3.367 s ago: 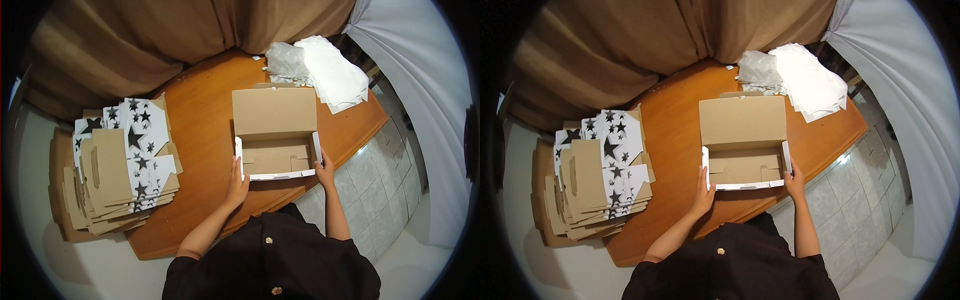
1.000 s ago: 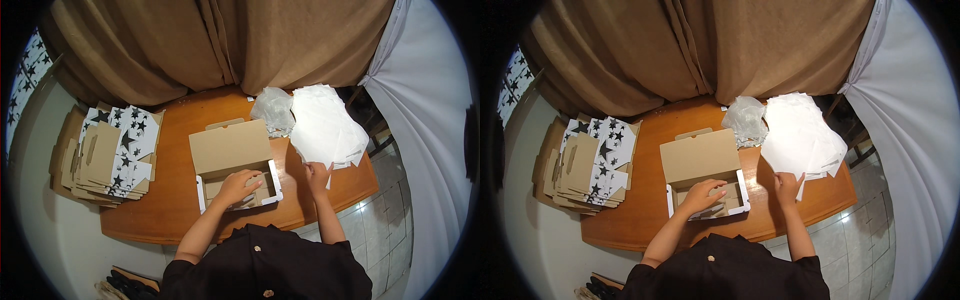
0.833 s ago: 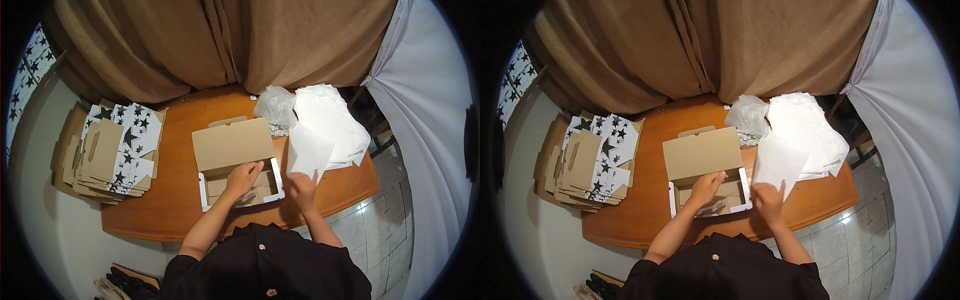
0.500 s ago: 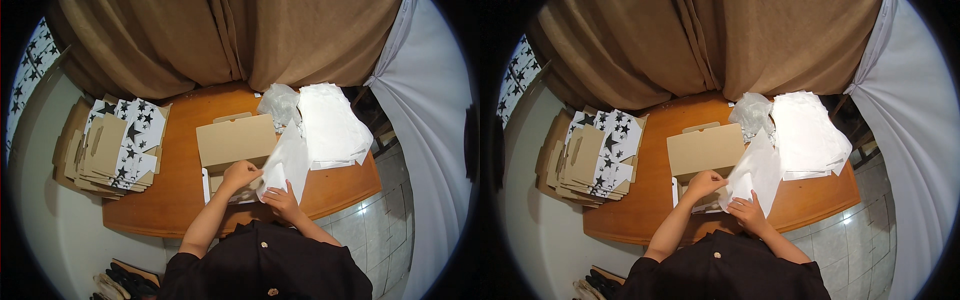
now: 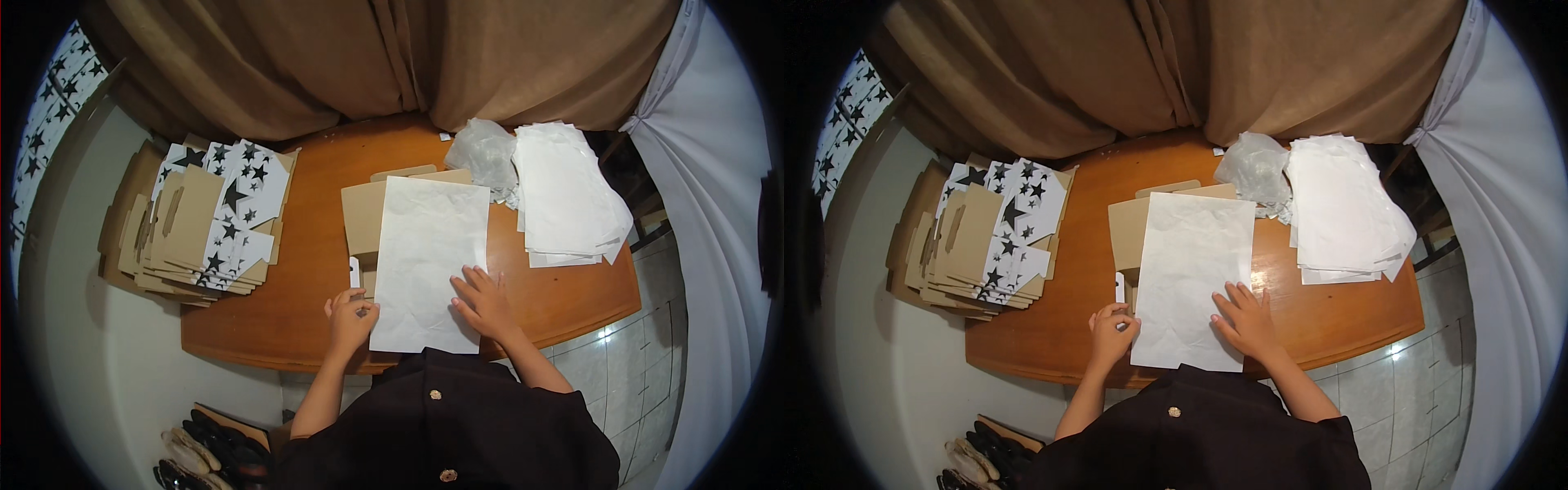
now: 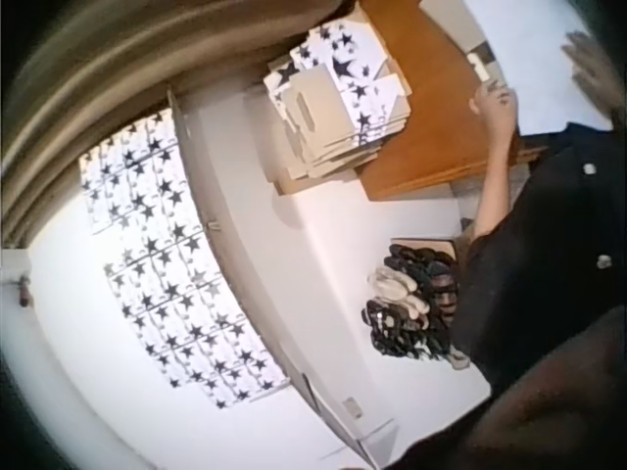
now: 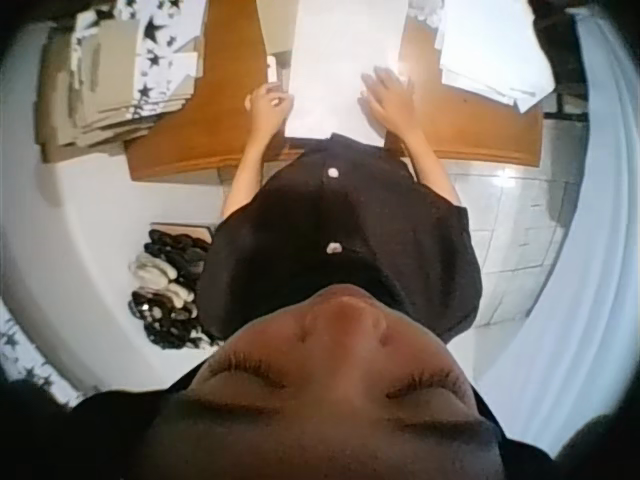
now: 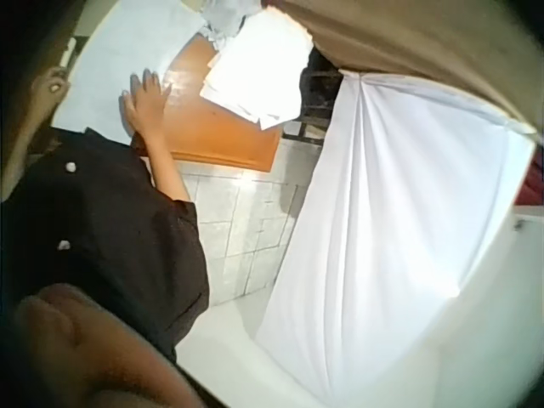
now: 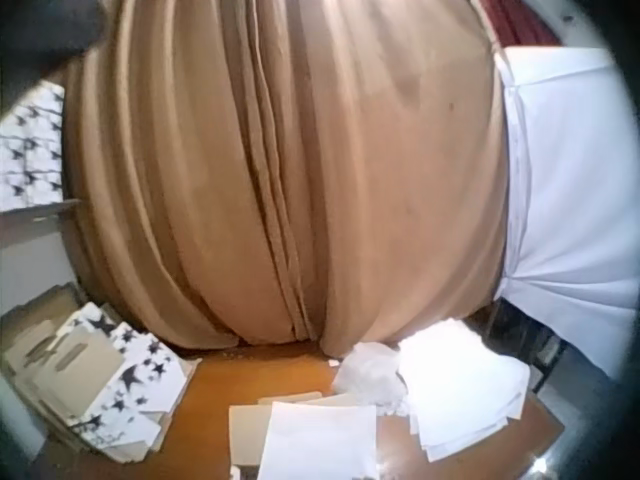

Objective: Folding cardboard shoe boxes, placing tissue paper inside, and stacking the finished boxes on a shelf.

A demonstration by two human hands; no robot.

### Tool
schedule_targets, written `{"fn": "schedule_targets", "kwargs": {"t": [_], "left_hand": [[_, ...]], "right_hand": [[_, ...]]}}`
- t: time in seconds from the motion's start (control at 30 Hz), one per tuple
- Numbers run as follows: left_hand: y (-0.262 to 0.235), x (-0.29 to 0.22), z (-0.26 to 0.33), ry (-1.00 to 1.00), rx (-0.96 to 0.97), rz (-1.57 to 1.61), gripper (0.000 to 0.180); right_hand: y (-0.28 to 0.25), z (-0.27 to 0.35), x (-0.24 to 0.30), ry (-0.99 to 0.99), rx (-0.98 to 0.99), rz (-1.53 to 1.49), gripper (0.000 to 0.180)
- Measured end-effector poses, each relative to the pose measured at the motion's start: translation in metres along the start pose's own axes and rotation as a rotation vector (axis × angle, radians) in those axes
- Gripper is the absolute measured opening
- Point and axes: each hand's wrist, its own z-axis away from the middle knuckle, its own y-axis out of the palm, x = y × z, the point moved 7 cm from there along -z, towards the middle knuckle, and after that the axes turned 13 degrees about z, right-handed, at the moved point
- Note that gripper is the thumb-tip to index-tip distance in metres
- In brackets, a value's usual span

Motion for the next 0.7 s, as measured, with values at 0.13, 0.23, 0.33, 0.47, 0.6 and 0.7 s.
{"fn": "schedule_targets", "kwargs": {"t": [0.13,0.23,0.33,0.47,0.6,0.7], "left_hand": [[-0.001,0.008,0.018,-0.022,-0.030,-0.114,0.016],[-0.008,-0.001,0.011,-0.002,-0.114,-0.164,0.025],[-0.010,-0.032,-0.020,0.266,-0.117,-0.105,0.040],[0.058,-0.072,-0.046,0.629,0.518,-0.197,0.038],[0.107,-0.076,-0.048,0.872,0.825,-0.324,0.042],[0.129,-0.065,-0.056,0.910,0.906,-0.305,0.047]], "right_hand": [[0.008,-0.013,0.003,-0.011,0.046,0.124,0.045],[0.015,-0.025,0.006,-0.065,0.073,0.169,0.046],[0.016,-0.033,0.005,-0.111,0.120,0.186,0.045],[0.013,-0.036,0.002,-0.102,0.163,0.180,0.042],[-0.006,-0.038,-0.024,0.057,-0.124,0.024,0.034],[-0.010,-0.034,-0.062,0.235,-0.279,-0.103,0.030]]}}
